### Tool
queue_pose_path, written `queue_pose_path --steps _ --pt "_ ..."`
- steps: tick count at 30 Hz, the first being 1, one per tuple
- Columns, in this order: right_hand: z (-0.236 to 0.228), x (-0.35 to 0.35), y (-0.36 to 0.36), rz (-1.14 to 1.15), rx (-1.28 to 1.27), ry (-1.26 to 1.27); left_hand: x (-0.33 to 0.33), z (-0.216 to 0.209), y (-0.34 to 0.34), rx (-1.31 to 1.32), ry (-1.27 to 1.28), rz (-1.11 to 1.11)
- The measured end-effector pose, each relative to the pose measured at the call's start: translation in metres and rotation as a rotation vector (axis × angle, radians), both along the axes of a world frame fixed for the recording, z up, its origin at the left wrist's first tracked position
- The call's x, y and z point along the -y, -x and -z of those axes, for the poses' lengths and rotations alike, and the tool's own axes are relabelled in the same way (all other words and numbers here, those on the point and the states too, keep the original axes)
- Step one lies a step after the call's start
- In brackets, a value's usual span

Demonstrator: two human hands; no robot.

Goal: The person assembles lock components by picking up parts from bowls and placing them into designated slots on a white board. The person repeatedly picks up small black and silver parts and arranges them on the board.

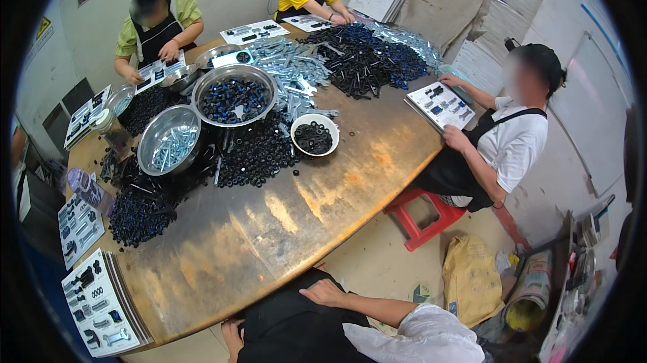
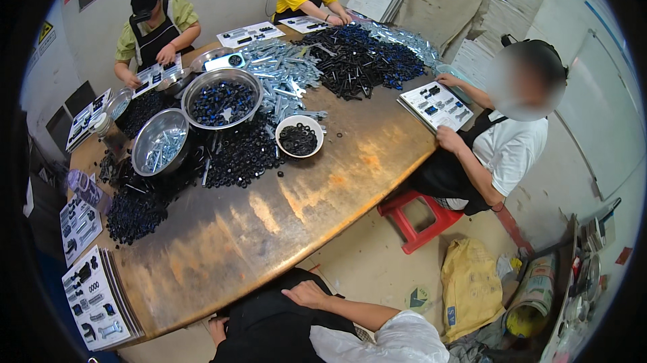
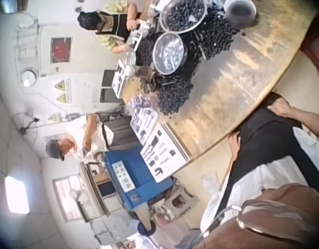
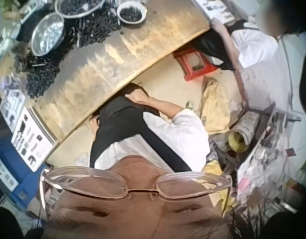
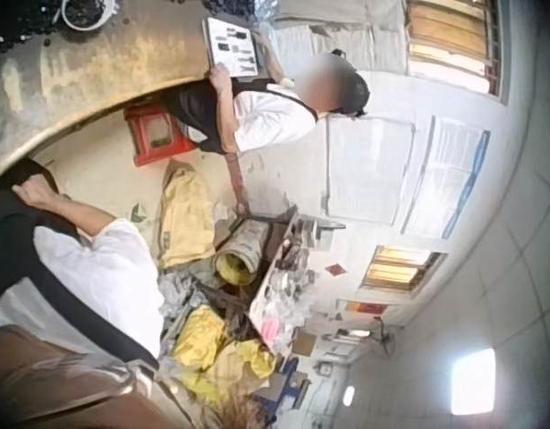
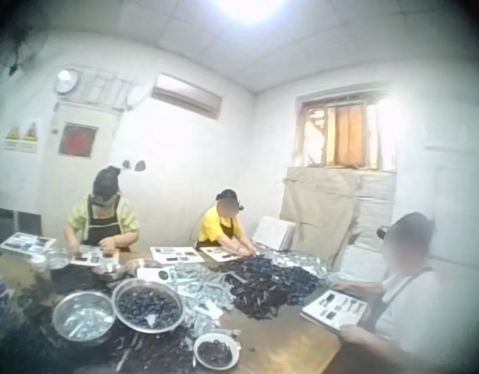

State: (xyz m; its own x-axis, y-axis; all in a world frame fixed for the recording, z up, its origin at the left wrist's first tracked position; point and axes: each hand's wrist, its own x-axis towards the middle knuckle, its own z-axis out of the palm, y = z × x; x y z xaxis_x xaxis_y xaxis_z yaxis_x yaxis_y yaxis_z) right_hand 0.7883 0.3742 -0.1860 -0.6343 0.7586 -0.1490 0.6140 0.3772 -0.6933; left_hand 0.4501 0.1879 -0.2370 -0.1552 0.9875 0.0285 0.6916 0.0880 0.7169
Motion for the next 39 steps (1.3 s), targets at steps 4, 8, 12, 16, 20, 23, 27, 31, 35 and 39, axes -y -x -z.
queue_pose_path --steps 4,8,12,16,20,23,27,31,35,39 --pt "-0.008 0.021 -0.001 -0.004 0.090 0.030 0.006 0.014 0.002 -0.056 0.010 -0.043" --pt "-0.018 0.021 0.004 -0.041 0.197 0.114 -0.006 0.020 0.005 -0.304 -0.302 0.000" --pt "-0.029 0.011 0.005 -0.010 0.260 0.156 -0.034 -0.049 -0.010 -0.126 -0.233 -0.030" --pt "-0.084 -0.009 -0.006 -0.180 0.313 0.137 -0.043 -0.089 -0.017 -0.229 -0.368 0.038" --pt "-0.118 -0.022 -0.014 -0.010 -0.274 -0.109 -0.052 -0.100 -0.005 -0.140 -0.511 0.061" --pt "-0.105 -0.073 -0.080 0.717 -0.407 -0.196 -0.079 -0.110 -0.007 -0.197 -0.365 0.007" --pt "-0.162 -0.152 -0.187 1.304 -0.645 -0.704 -0.119 -0.156 -0.026 -0.153 -0.097 -0.033" --pt "-0.167 -0.165 -0.156 1.200 -0.646 -0.728 -0.125 -0.168 -0.038 -0.206 -0.001 -0.023" --pt "-0.099 -0.159 -0.066 0.967 -0.317 -0.841 -0.131 -0.174 -0.041 -0.197 -0.075 -0.023" --pt "-0.087 -0.161 -0.066 1.069 -0.528 -0.611 -0.129 -0.169 -0.037 -0.266 0.030 -0.038"
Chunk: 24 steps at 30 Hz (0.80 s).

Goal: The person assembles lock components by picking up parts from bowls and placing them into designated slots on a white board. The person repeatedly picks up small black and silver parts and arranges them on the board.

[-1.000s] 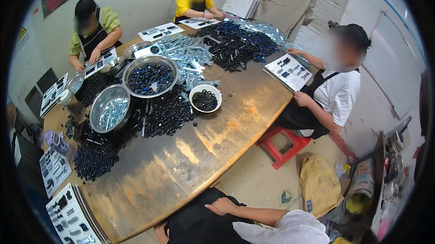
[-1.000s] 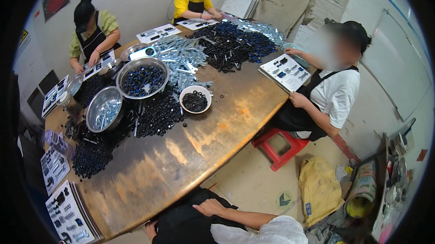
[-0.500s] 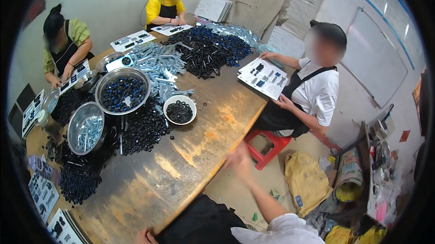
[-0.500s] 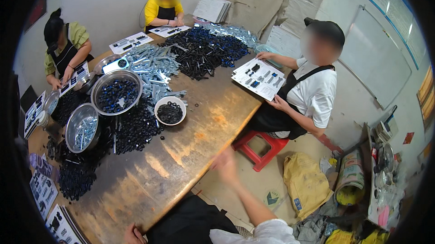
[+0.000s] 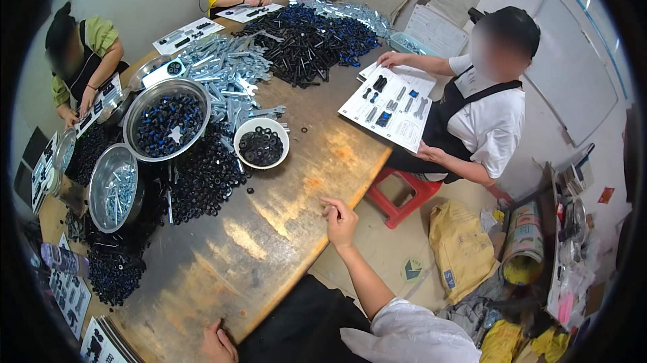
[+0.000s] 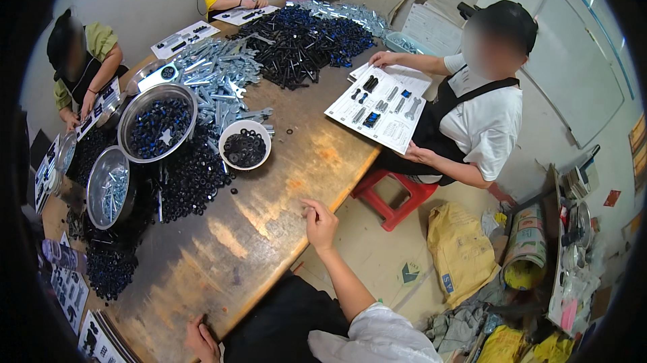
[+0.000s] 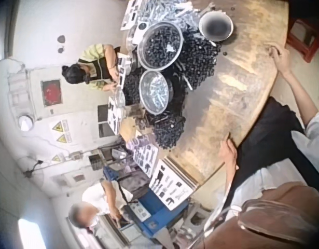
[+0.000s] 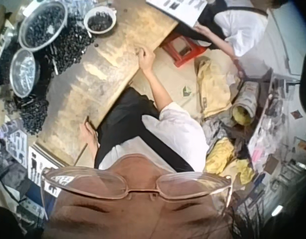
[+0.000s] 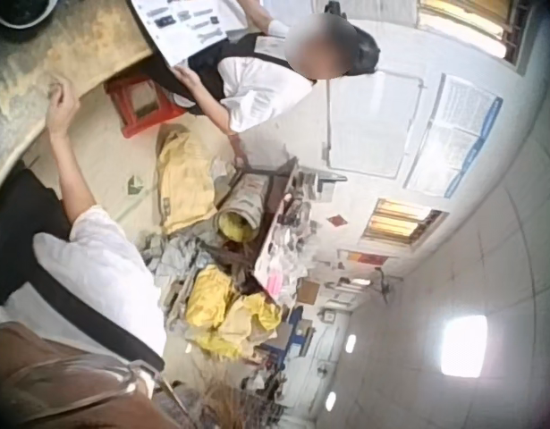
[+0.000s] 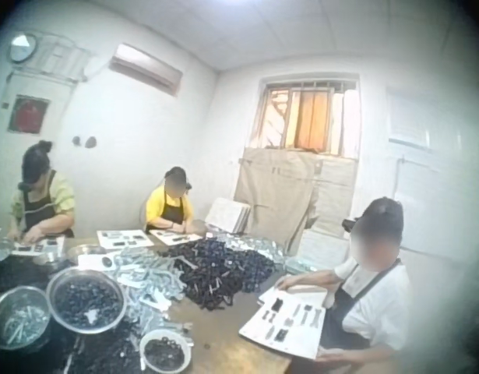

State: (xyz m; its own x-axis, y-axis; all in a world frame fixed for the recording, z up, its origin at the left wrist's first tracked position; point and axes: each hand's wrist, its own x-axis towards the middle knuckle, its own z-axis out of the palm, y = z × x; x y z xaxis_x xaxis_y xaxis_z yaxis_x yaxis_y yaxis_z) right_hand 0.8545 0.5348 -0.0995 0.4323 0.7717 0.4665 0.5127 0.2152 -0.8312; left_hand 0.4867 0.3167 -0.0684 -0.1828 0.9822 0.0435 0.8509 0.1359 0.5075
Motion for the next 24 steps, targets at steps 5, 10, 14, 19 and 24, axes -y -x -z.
queue_pose_path --steps 5,10,14,19,24 --pt "-0.007 -0.001 -0.003 -0.079 0.023 -0.032 -0.003 -0.007 -0.006 0.044 -0.106 0.022" --pt "0.001 -0.001 -0.013 -0.109 0.073 -0.047 -0.008 0.010 -0.001 0.059 -0.235 0.062" --pt "-0.024 -0.008 -0.034 -0.150 -0.007 0.028 -0.009 0.009 -0.005 0.091 -0.257 0.040" --pt "-0.069 -0.016 -0.202 0.290 -0.341 -0.107 0.001 0.011 0.005 -0.023 -0.043 0.034" --pt "-0.078 0.005 -0.229 0.352 0.169 0.480 -0.001 -0.002 -0.004 0.031 -0.052 -0.011"
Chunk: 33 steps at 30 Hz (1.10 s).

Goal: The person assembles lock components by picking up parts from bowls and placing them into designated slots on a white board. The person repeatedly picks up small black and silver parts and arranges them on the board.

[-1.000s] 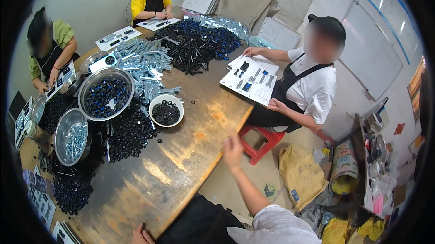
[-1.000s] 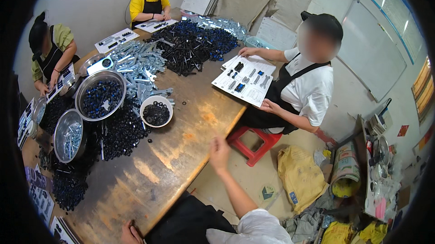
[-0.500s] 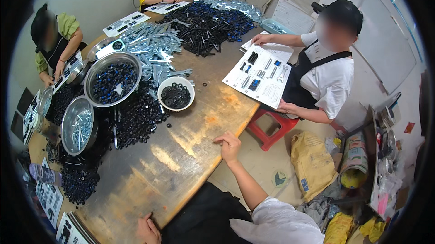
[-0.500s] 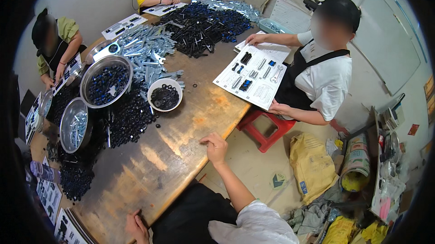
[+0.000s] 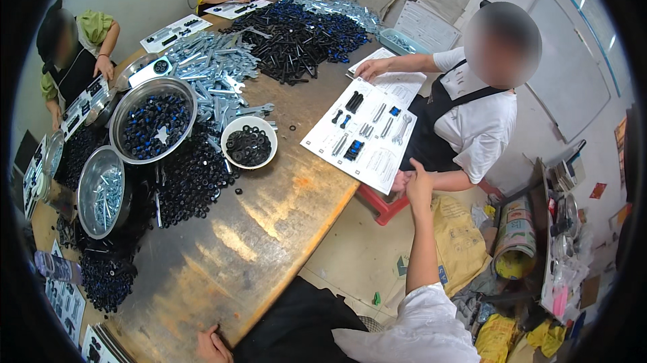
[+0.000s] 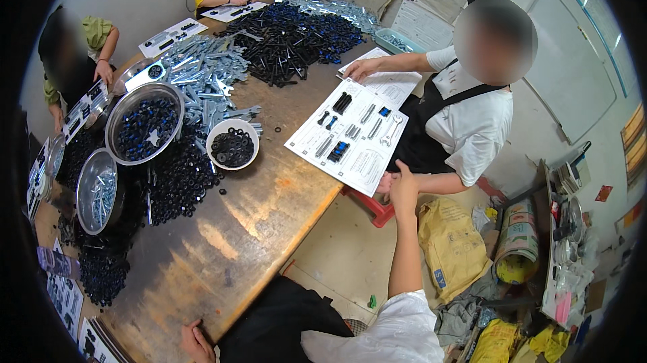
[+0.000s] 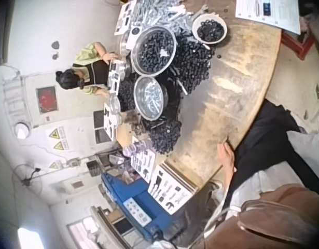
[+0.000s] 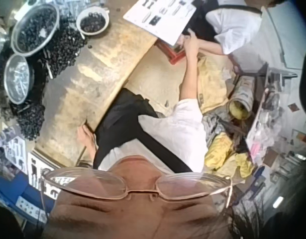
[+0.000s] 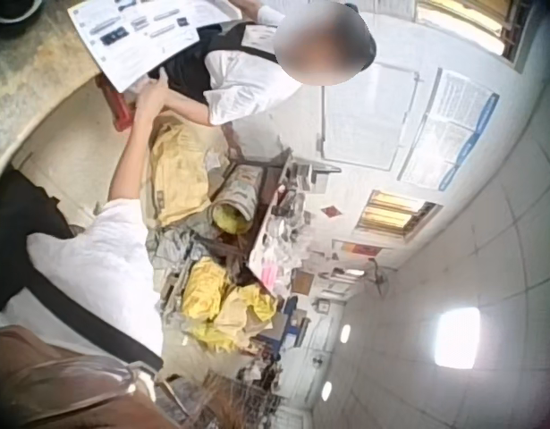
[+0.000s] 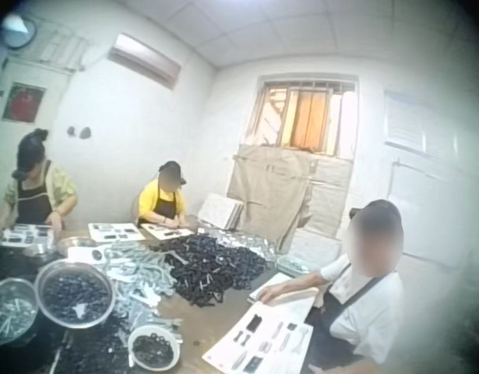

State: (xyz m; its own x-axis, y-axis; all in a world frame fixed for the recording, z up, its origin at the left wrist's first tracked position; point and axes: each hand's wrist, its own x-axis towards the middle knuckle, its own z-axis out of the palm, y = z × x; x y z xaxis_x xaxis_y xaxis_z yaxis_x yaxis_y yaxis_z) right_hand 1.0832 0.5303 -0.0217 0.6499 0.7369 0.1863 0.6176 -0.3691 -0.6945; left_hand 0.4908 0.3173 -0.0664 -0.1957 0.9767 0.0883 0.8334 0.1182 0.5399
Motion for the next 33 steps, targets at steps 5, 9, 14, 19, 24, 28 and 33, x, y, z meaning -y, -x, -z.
queue_pose_path --steps 5,9,14,19,24,28,33 --pt "0.055 -0.033 -0.058 0.054 0.131 0.016 0.000 -0.002 0.000 0.019 0.011 -0.013" --pt "0.113 -0.056 -0.153 0.148 -0.343 0.069 -0.018 0.025 0.010 0.094 -0.203 0.122" --pt "0.096 -0.096 -0.081 -0.080 -1.024 -0.240 -0.005 0.008 0.002 0.024 -0.079 0.004" --pt "0.100 -0.094 -0.075 -0.084 -0.951 -0.288 -0.005 0.006 0.001 0.041 -0.187 0.031" --pt "0.117 -0.078 -0.078 -0.092 -0.935 -0.338 -0.011 0.008 0.001 0.007 -0.215 0.080" --pt "0.106 -0.056 -0.041 -0.066 -0.934 -0.382 -0.010 0.012 -0.009 0.328 -0.281 -0.028" --pt "0.104 -0.025 -0.003 -0.091 -1.027 -0.416 -0.037 -0.020 -0.062 0.709 -0.072 0.322"
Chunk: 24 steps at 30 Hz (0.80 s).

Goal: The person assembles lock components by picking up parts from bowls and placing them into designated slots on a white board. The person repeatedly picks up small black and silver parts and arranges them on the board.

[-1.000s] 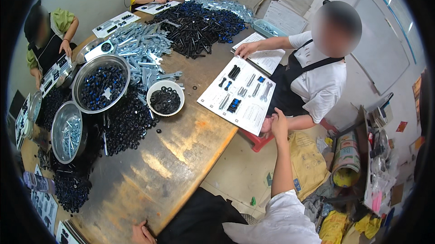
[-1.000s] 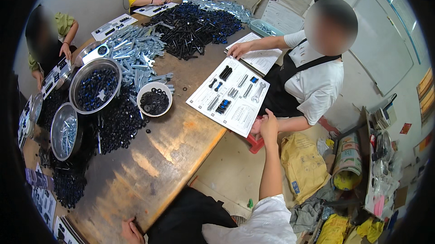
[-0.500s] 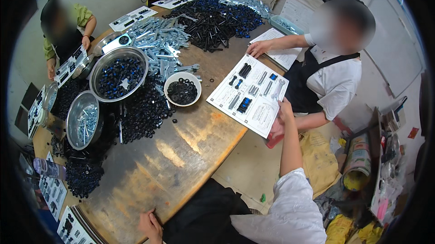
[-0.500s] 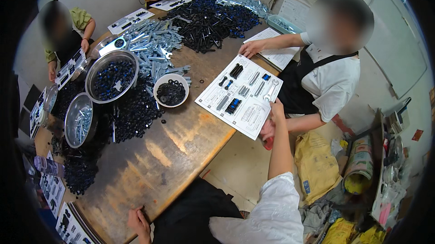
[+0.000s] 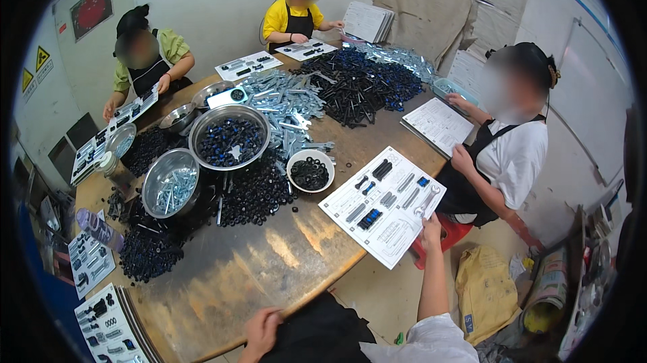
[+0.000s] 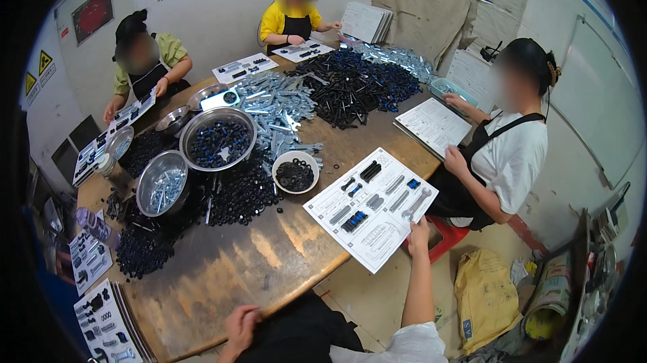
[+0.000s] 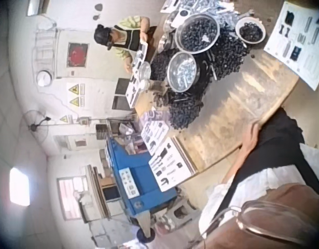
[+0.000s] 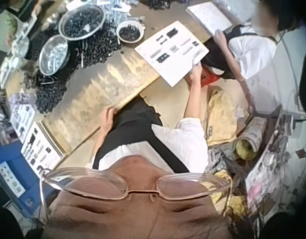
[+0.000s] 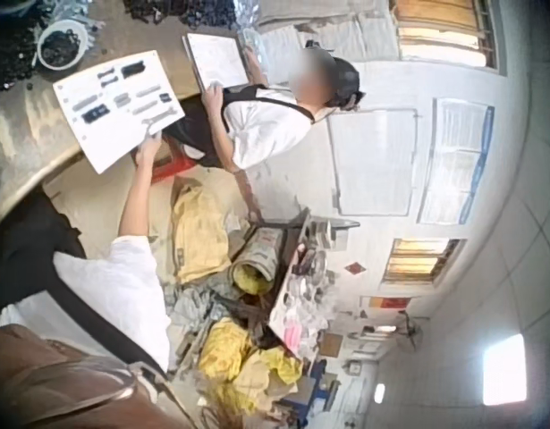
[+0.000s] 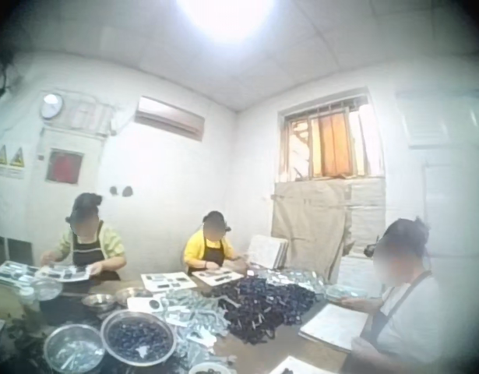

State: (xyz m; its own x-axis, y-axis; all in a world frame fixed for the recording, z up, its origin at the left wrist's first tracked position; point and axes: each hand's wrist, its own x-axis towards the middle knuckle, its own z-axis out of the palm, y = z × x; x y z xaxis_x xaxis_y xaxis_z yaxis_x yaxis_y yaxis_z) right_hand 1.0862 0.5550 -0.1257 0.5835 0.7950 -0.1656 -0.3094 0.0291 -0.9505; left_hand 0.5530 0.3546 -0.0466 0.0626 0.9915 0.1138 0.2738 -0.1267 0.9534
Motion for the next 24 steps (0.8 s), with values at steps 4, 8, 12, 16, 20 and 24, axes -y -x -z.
queue_pose_path --steps 4,8,12,16,20,24 --pt "0.001 0.030 0.054 -0.015 -0.031 -0.034 -0.038 0.000 -0.063 0.235 0.467 0.585" --pt "-0.002 0.064 0.113 -0.028 -0.089 -0.080 -0.053 0.053 -0.105 0.399 0.633 0.610" --pt "-0.001 0.104 0.162 -0.068 -0.077 -0.036 -0.041 0.055 -0.087 0.493 0.725 0.453" --pt "-0.043 0.144 0.216 -0.129 -0.075 0.104 -0.006 0.042 -0.057 0.489 0.712 0.298" --pt "-0.048 0.171 0.261 -0.277 -0.123 0.103 0.032 0.038 -0.015 0.465 0.717 0.175" --pt "-0.038 0.198 0.274 -0.616 -0.043 0.169 0.073 0.027 0.020 0.469 0.714 -0.005"
